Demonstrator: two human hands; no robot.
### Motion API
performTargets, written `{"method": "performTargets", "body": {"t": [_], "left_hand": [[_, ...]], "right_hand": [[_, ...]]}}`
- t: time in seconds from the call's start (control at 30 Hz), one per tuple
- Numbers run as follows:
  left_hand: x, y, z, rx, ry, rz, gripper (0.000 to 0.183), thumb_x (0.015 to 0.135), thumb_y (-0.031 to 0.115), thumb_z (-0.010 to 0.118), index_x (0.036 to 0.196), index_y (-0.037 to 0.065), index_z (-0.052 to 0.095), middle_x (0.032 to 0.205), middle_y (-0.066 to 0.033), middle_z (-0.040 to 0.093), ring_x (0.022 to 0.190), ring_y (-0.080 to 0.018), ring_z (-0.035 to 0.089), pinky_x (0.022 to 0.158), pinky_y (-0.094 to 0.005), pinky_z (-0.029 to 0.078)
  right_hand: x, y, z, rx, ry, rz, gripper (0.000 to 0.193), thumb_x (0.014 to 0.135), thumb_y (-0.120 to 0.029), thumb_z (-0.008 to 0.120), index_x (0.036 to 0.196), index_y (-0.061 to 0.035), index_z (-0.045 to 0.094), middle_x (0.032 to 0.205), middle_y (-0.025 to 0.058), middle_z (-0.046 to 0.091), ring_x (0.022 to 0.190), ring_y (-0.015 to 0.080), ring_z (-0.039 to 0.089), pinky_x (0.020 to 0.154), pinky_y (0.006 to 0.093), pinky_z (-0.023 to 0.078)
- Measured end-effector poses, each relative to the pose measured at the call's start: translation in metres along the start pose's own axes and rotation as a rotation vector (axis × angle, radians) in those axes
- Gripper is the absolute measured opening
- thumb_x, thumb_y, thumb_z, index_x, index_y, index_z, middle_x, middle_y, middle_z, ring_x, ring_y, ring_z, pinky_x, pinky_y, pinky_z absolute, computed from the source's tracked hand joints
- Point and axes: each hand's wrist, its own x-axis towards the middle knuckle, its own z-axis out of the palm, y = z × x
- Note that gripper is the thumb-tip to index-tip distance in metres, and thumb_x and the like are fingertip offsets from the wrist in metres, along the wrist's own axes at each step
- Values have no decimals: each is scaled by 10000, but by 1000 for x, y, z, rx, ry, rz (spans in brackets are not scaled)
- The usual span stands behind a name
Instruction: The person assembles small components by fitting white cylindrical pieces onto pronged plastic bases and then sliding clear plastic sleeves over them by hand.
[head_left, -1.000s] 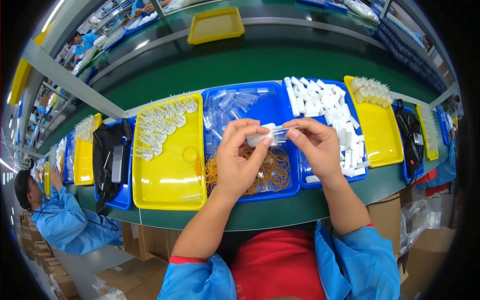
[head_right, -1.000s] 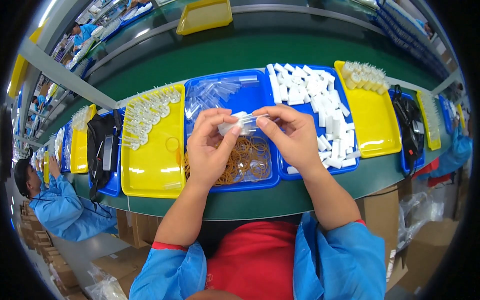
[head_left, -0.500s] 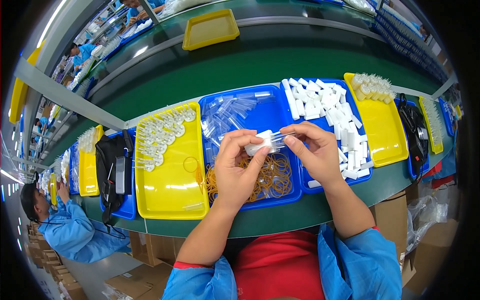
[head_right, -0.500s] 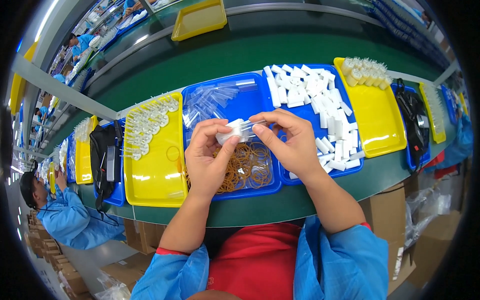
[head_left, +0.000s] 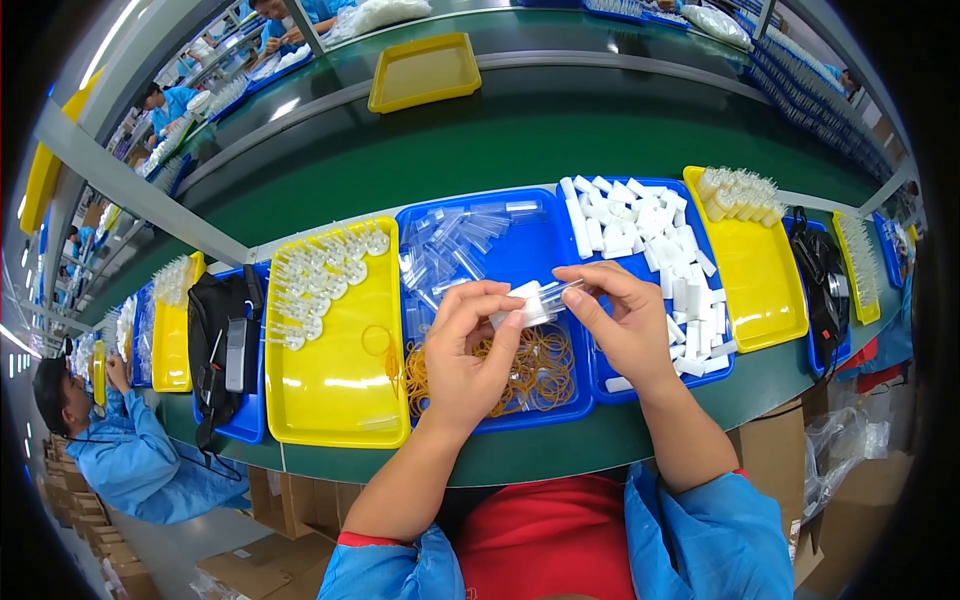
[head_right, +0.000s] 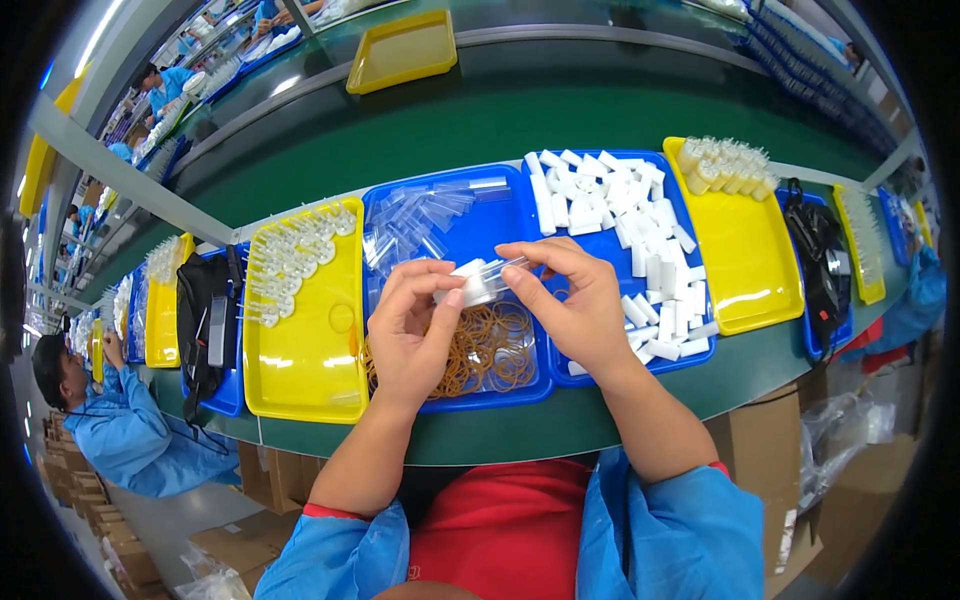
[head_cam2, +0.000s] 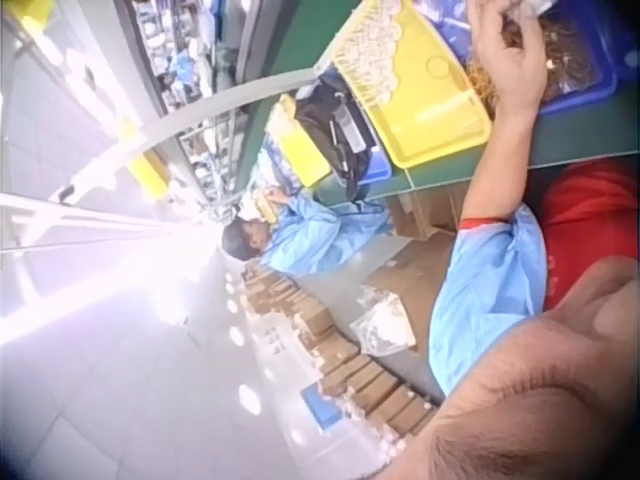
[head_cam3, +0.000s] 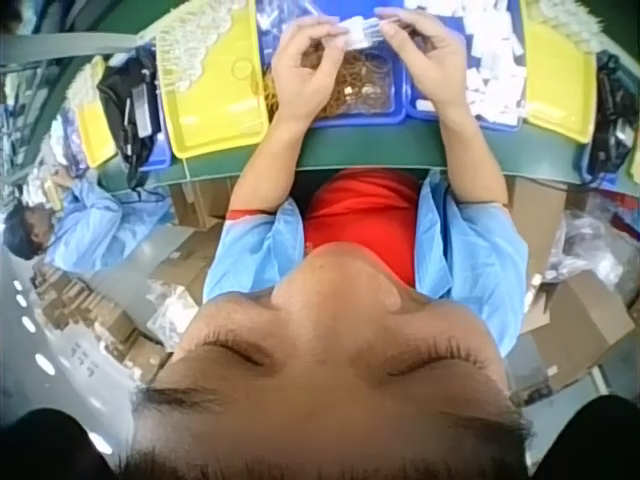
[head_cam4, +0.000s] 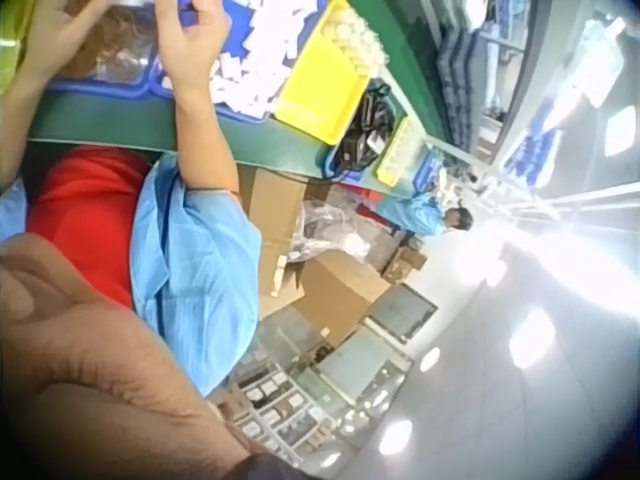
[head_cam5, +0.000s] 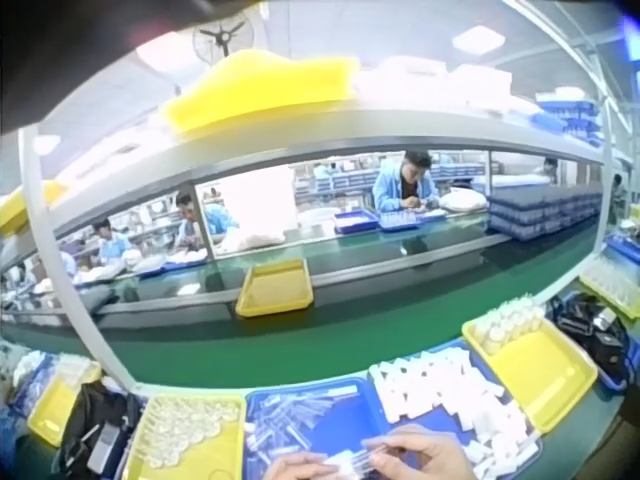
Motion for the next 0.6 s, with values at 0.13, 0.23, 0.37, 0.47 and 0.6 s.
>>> {"method": "performTargets", "body": {"t": [0.13,0.23,0.37,0.47,0.6], "left_hand": [[0,-8,-9,-151,-45,-53,185,1075,-38,708,1255,-13,738,1343,-110,631,1198,-166,706,957,-278,625],[1,-7,-6,-260,-36,-106,206,1064,-50,713,1266,-9,727,1380,-120,598,1248,-184,695,987,-282,627],[-1,-1,-3,-166,-24,-42,232,1036,-60,749,1262,-8,737,1409,-131,566,1234,-200,708,982,-299,641],[-3,-3,-1,-73,-41,30,306,980,-45,830,1274,1,759,1420,-135,556,1186,-205,731,954,-299,655],[-3,-6,-2,-67,-14,-2,303,978,-37,837,1268,7,764,1407,-132,568,1183,-196,727,947,-290,650]], "right_hand": [[3,-4,-2,22,-19,28,262,1033,-121,807,1282,-45,839,1118,101,802,993,145,721,843,289,534],[3,-4,-2,59,-7,15,260,1038,-114,799,1284,-36,833,1111,91,798,1006,141,717,847,288,528],[1,-1,-2,80,1,19,239,1043,-110,793,1262,-25,829,1127,89,798,1010,140,713,858,291,527],[0,-4,0,106,-11,15,217,1036,-103,798,1233,-16,827,1140,91,797,1032,148,711,880,297,530],[0,-8,0,86,-36,-22,206,1020,-79,806,1216,-18,828,1154,99,796,1050,164,711,901,306,537]]}}
